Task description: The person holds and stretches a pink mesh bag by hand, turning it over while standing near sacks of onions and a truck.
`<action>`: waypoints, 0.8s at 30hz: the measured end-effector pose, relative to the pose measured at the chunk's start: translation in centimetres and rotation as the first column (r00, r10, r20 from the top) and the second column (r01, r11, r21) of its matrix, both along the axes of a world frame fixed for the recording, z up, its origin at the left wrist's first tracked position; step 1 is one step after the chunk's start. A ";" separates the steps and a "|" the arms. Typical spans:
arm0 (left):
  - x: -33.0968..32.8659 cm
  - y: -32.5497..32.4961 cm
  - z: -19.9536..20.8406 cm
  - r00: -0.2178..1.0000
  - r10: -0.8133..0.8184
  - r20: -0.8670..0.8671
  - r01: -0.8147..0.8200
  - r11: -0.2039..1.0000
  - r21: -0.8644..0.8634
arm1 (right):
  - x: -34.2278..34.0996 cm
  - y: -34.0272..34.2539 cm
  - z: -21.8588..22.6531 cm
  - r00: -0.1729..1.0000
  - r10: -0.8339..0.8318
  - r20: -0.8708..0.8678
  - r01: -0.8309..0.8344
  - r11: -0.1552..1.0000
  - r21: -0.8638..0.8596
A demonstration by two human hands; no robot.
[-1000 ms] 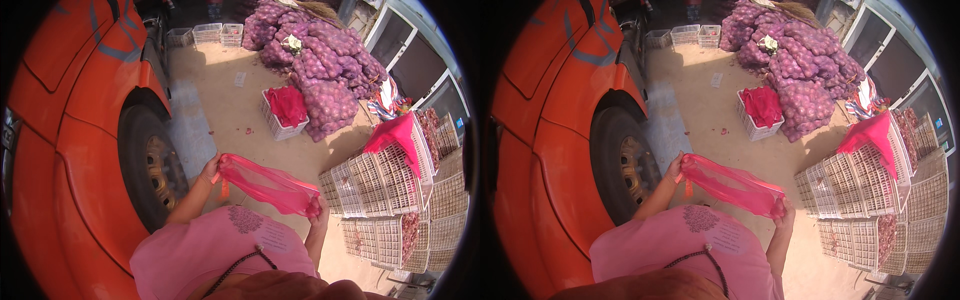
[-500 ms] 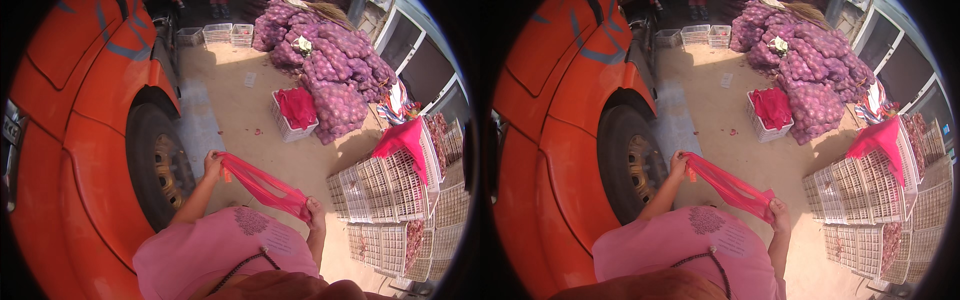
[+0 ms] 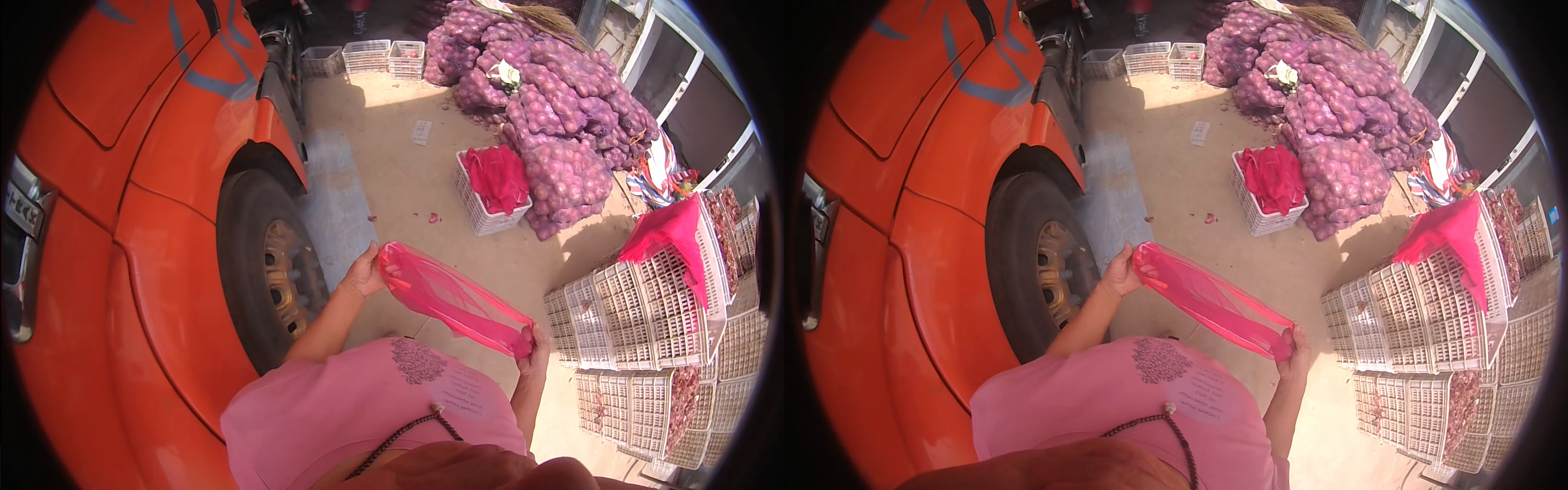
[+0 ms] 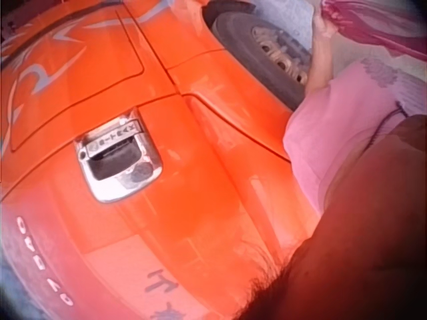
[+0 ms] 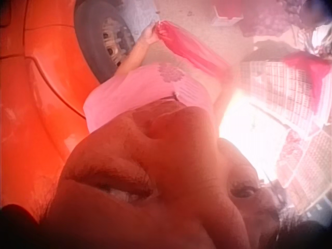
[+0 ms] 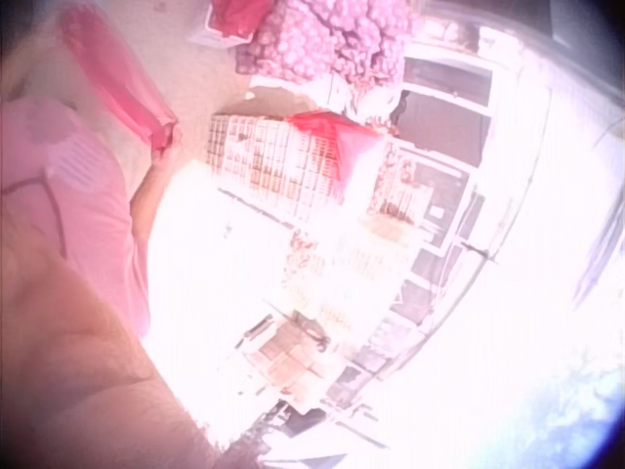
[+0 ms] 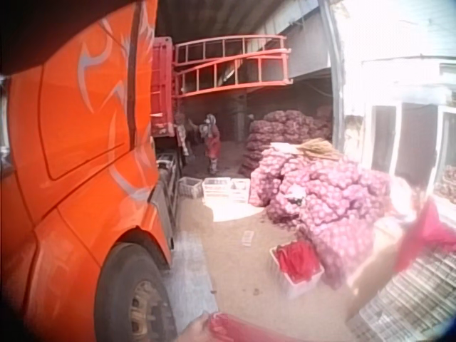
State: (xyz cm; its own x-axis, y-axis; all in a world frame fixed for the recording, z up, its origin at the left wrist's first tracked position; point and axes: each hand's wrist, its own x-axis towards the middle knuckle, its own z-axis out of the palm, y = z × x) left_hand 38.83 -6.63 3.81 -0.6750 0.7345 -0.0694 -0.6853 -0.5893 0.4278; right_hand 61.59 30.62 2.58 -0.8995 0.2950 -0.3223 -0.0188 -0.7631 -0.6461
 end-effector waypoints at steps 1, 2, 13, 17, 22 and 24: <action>-0.7 -0.1 -0.7 0.999 0.015 -0.040 -0.011 0.995 0.099 | -0.1 -0.6 0.3 0.998 0.058 0.039 -0.061 0.994 0.095; -1.0 0.3 -0.6 0.969 0.176 -0.175 -0.216 0.946 -0.242 | -0.3 -2.0 1.4 0.994 -0.009 0.109 -0.006 0.990 0.140; -2.2 0.2 -4.7 0.846 0.532 0.042 -0.466 0.775 -0.427 | -1.0 -4.5 1.6 0.905 0.190 0.382 -0.413 0.611 0.675; -1.2 0.8 -3.6 0.864 0.503 0.025 -0.445 0.786 -0.429 | -1.2 -3.9 1.5 0.967 0.055 0.251 -0.185 0.826 0.532; 0.0 0.6 -2.4 0.960 -0.087 -0.266 -0.126 0.714 -0.689 | -0.8 -1.9 1.2 0.986 -0.154 -0.058 0.132 0.953 -0.272; 0.9 1.7 -0.7 0.847 -0.445 -0.291 -0.003 0.544 -0.839 | -0.9 -0.9 0.7 0.964 -0.255 -0.067 0.205 0.884 -0.420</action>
